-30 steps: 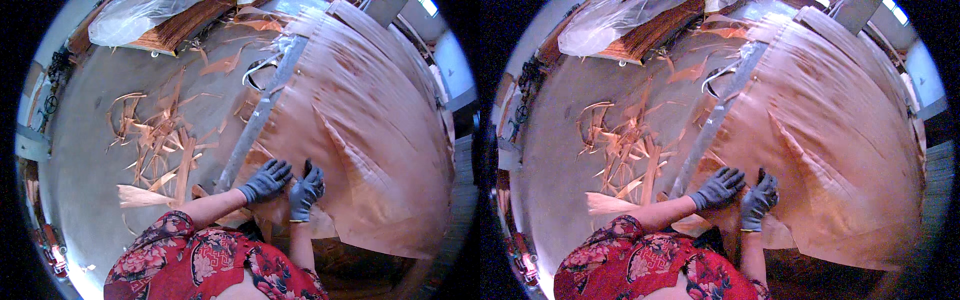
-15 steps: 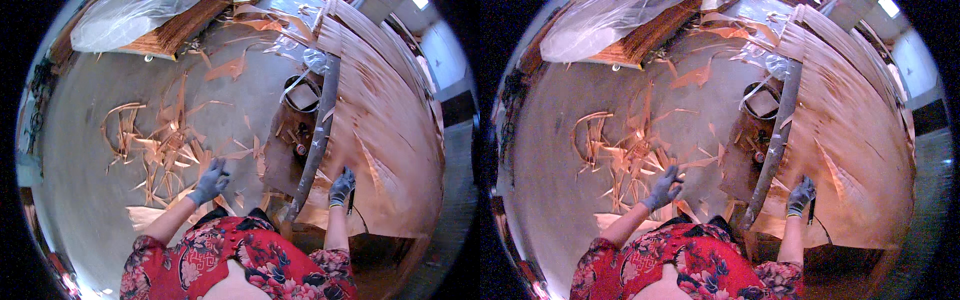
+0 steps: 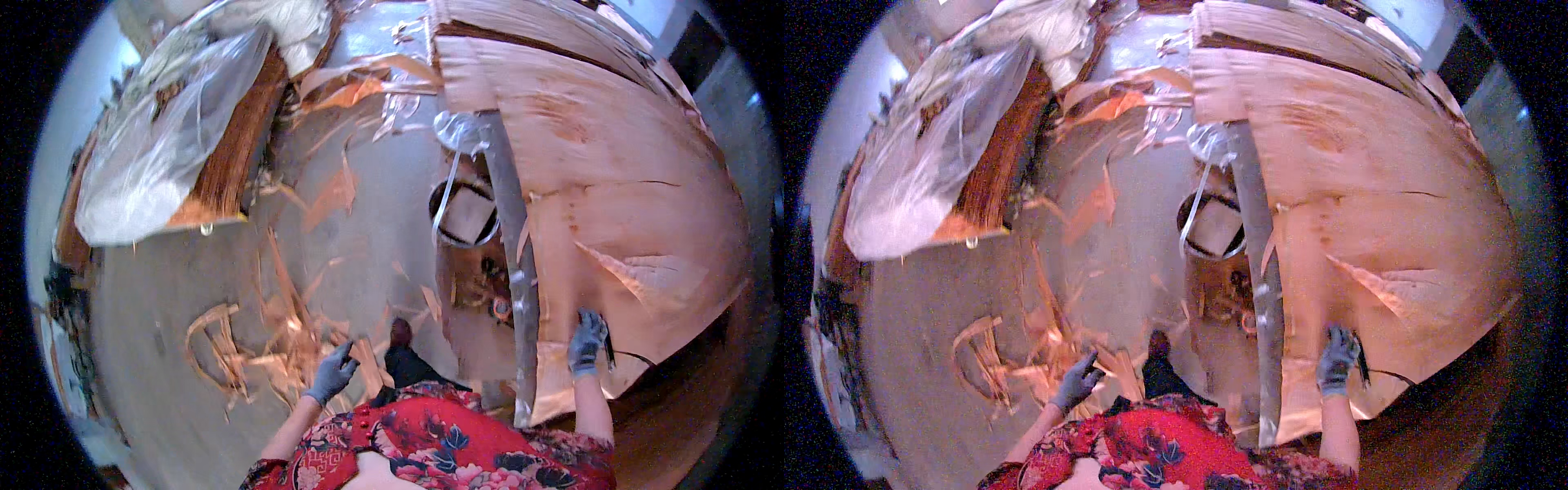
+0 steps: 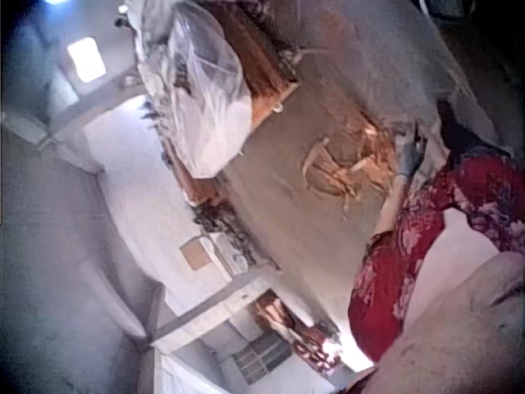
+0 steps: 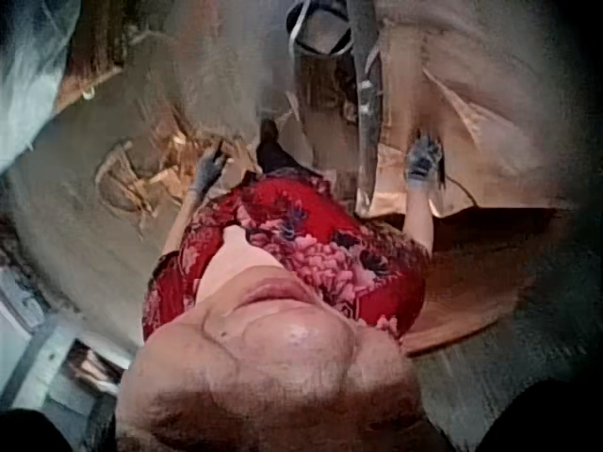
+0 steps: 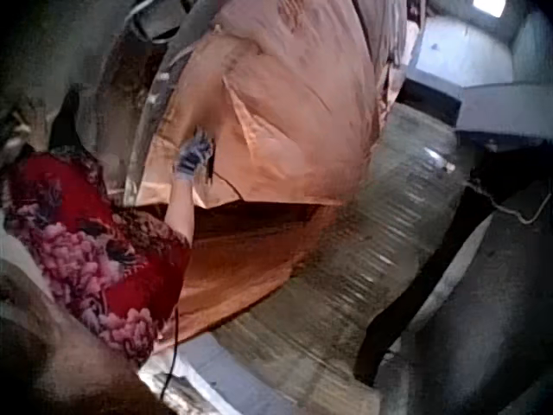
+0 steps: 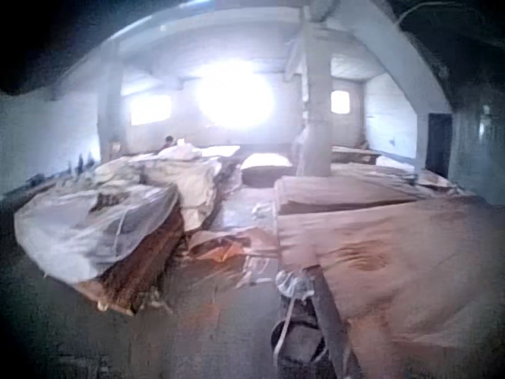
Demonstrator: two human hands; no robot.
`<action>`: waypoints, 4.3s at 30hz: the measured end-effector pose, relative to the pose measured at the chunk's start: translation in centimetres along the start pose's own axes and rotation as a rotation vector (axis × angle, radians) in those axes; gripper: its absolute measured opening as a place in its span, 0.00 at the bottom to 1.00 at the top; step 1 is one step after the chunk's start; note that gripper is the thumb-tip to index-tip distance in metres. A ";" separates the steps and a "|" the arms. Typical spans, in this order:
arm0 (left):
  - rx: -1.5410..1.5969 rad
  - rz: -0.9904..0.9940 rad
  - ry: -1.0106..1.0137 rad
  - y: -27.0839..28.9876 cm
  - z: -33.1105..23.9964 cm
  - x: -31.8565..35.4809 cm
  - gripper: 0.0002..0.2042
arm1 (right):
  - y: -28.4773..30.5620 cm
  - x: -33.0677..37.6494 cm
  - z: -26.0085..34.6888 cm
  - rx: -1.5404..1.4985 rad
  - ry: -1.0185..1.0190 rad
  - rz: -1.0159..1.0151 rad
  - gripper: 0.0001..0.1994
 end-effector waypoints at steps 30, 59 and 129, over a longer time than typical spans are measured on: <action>-0.434 0.274 -0.334 -2.6 -23.1 -56.4 0.25 | -5.1 -20.4 25.0 -0.470 -0.314 0.236 0.14; 0.910 1.411 0.089 -1.2 -18.2 -44.9 0.17 | -13.4 -27.0 33.1 -0.801 -0.496 0.177 0.11; 0.153 0.670 -0.486 -3.2 -22.7 -56.3 0.14 | -20.7 -21.7 28.0 -0.203 -0.734 0.142 0.39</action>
Point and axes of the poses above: each hand's wrist, its own x-axis away from the middle knuckle, its own y-axis out of the back of the hand, z = x × y, the point moved 4 cm from there along -x, towards the middle knuckle, and after that the axes turned 7 degrees about -x, right-handed, at the moved point
